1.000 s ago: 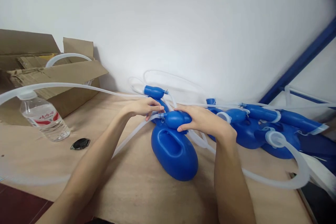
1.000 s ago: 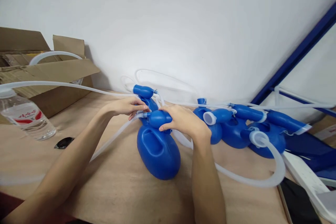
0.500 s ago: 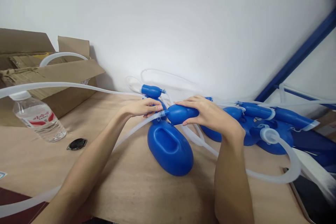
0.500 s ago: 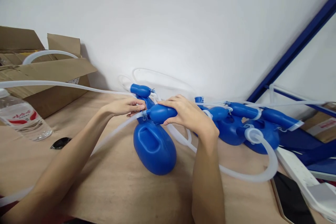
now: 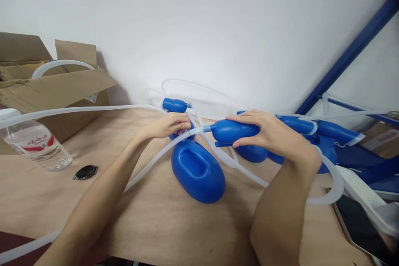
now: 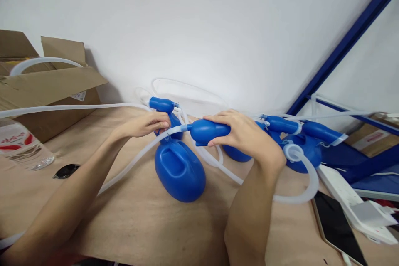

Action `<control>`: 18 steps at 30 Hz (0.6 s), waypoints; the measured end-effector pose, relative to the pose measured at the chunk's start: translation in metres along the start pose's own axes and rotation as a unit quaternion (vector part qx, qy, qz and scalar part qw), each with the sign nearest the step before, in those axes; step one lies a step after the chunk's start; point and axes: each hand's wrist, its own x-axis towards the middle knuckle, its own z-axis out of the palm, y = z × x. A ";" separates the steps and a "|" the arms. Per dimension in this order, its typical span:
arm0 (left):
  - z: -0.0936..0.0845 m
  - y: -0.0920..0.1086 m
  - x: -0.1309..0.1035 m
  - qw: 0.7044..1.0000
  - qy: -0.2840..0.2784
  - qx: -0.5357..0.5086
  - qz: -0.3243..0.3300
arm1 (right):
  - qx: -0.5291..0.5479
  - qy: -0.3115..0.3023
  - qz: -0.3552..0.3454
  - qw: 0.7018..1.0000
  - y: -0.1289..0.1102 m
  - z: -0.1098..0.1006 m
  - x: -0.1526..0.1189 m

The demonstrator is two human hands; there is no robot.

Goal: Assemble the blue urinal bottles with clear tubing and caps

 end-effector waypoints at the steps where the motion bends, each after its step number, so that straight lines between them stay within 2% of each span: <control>1: -0.001 -0.001 -0.001 1.000 0.014 0.000 -0.003 | -0.001 0.010 0.006 1.000 0.001 -0.002 -0.002; 4: 0.001 0.007 -0.003 0.999 0.030 -0.017 -0.017 | -0.009 0.024 0.000 1.000 -0.001 -0.002 -0.002; 7: 0.007 0.027 -0.007 0.995 0.022 -0.065 -0.071 | -0.030 0.032 -0.019 0.999 -0.007 0.003 0.004; 9: 0.010 0.041 -0.011 0.989 0.052 -0.072 -0.116 | -0.037 0.042 -0.029 0.998 -0.011 0.007 0.009; 11: 0.012 0.051 -0.013 0.986 0.097 -0.039 -0.128 | -0.039 0.067 -0.044 0.996 -0.013 0.011 0.012; 14: 0.011 0.055 -0.014 0.980 0.171 0.033 -0.095 | -0.008 0.155 -0.085 0.984 -0.017 0.016 0.018; 16: 0.010 0.053 -0.013 0.970 0.225 0.052 -0.077 | 0.045 0.247 -0.090 0.964 -0.020 0.021 0.022; 18: 0.008 0.053 -0.014 0.964 0.257 0.036 -0.064 | 0.103 0.328 -0.074 0.936 -0.025 0.027 0.028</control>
